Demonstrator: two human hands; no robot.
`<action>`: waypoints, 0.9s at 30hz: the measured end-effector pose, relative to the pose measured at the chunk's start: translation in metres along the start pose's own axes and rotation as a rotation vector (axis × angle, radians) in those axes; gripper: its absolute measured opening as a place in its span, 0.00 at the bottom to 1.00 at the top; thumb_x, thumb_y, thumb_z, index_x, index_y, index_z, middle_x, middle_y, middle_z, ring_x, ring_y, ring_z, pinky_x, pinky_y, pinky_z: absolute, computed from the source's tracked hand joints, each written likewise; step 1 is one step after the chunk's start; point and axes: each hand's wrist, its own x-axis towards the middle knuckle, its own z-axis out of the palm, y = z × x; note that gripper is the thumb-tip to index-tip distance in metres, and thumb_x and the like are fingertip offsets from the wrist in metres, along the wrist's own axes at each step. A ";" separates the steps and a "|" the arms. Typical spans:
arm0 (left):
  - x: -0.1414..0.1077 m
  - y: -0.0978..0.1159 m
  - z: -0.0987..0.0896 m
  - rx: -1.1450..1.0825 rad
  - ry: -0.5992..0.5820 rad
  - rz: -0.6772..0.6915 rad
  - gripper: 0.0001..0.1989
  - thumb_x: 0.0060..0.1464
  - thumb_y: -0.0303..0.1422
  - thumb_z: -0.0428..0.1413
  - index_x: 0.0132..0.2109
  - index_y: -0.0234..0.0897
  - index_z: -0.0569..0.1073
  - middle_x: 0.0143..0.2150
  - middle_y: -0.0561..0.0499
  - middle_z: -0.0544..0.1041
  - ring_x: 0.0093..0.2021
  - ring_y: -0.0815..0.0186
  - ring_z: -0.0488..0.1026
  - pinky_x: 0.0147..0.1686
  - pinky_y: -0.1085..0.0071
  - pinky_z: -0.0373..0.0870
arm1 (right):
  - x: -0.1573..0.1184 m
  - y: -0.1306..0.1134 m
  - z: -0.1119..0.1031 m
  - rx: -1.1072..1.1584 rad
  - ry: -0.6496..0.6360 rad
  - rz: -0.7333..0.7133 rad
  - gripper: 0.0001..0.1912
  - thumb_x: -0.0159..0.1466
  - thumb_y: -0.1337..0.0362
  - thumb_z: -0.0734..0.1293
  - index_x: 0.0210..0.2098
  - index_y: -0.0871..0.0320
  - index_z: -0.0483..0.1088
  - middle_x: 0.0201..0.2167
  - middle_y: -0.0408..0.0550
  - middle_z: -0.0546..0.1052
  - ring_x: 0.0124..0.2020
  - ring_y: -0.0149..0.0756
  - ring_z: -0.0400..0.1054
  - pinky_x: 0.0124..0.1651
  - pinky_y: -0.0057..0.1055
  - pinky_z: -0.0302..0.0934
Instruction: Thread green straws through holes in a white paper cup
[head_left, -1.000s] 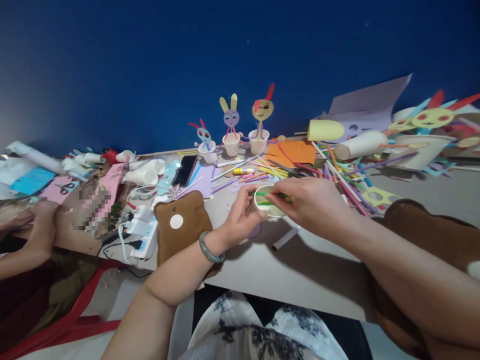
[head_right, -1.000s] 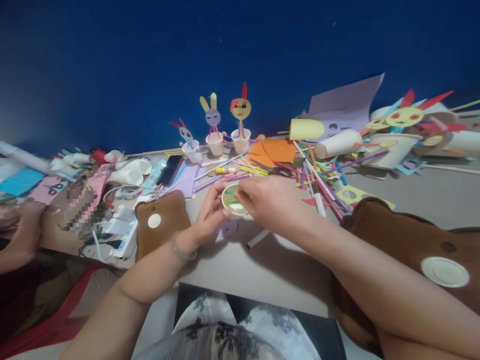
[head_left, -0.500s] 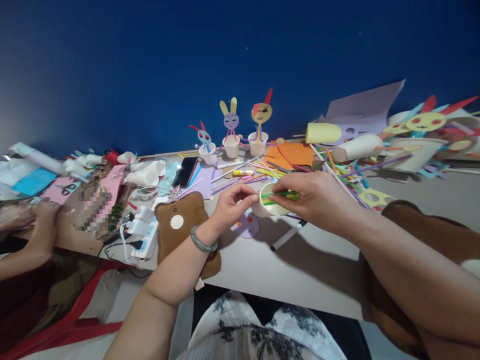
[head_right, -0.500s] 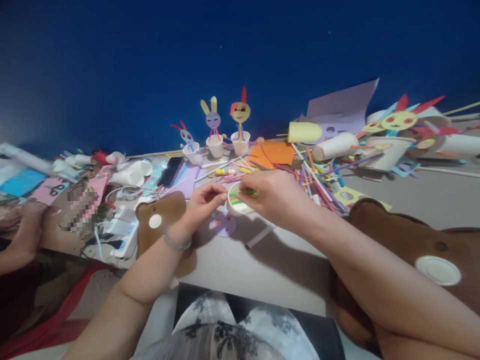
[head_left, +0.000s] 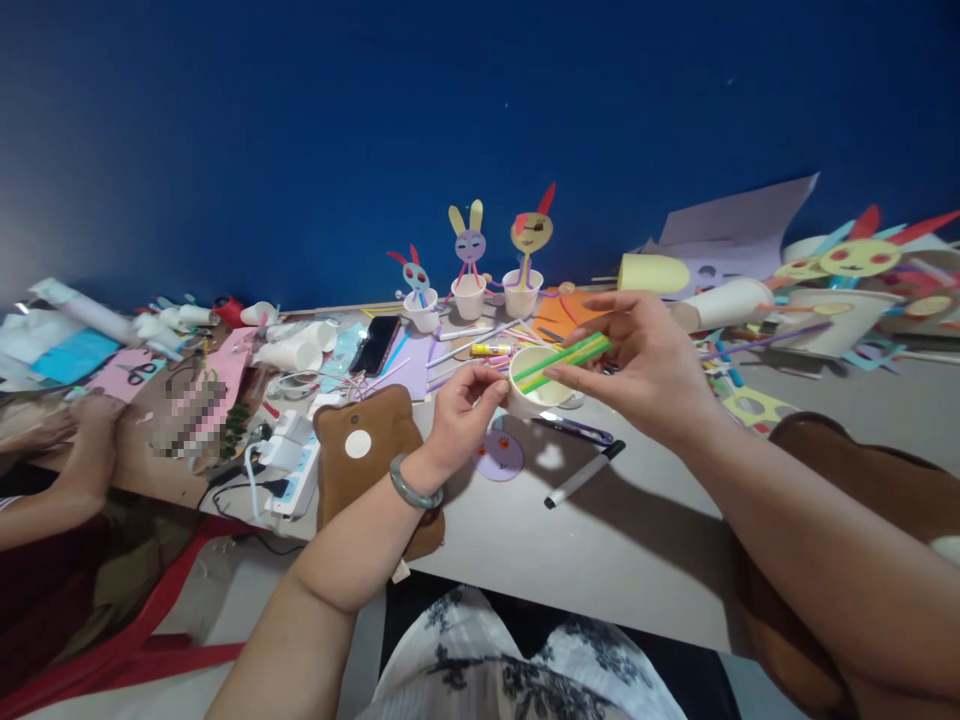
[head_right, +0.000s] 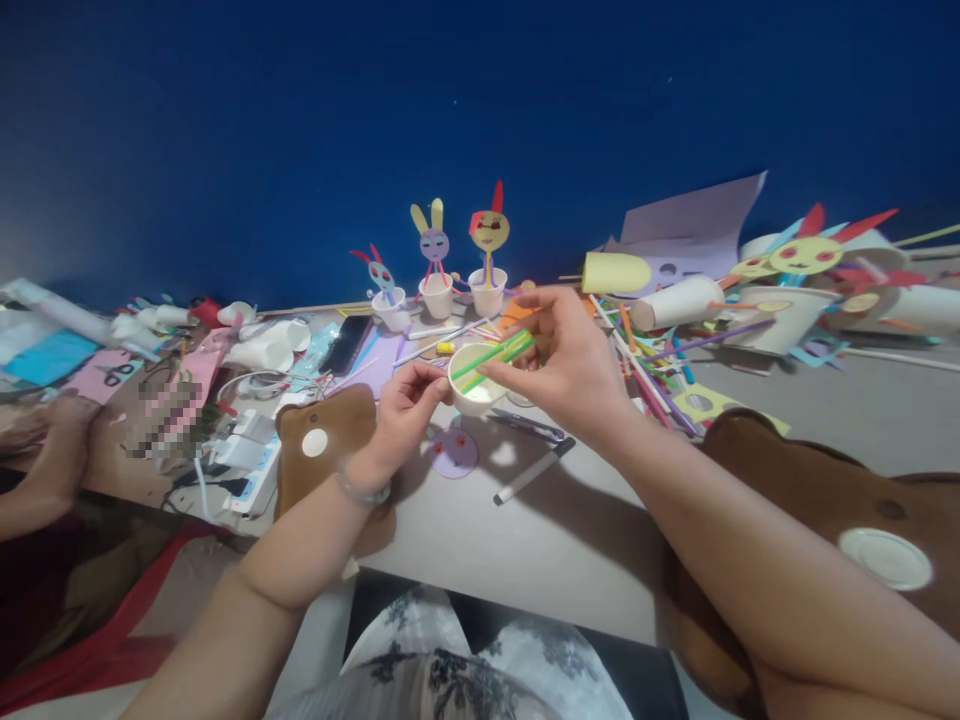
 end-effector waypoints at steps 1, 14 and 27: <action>-0.001 -0.001 0.001 0.008 0.026 0.008 0.18 0.58 0.47 0.63 0.37 0.35 0.73 0.31 0.52 0.75 0.31 0.72 0.73 0.34 0.73 0.72 | 0.000 0.001 0.001 -0.030 -0.006 0.010 0.30 0.50 0.49 0.79 0.46 0.53 0.68 0.30 0.44 0.75 0.25 0.35 0.67 0.26 0.33 0.62; -0.002 -0.011 -0.001 0.052 -0.054 0.052 0.16 0.59 0.46 0.62 0.39 0.36 0.73 0.34 0.52 0.76 0.31 0.72 0.73 0.34 0.72 0.73 | 0.000 -0.002 -0.003 -0.165 -0.174 -0.031 0.16 0.63 0.50 0.69 0.36 0.58 0.78 0.25 0.45 0.75 0.25 0.34 0.64 0.28 0.32 0.57; -0.002 -0.009 0.004 -0.032 -0.087 -0.035 0.18 0.54 0.46 0.65 0.35 0.35 0.72 0.31 0.53 0.74 0.29 0.73 0.71 0.31 0.74 0.72 | 0.005 -0.003 -0.013 -0.351 -0.352 -0.152 0.16 0.67 0.52 0.62 0.32 0.56 0.71 0.20 0.41 0.65 0.22 0.33 0.58 0.27 0.32 0.53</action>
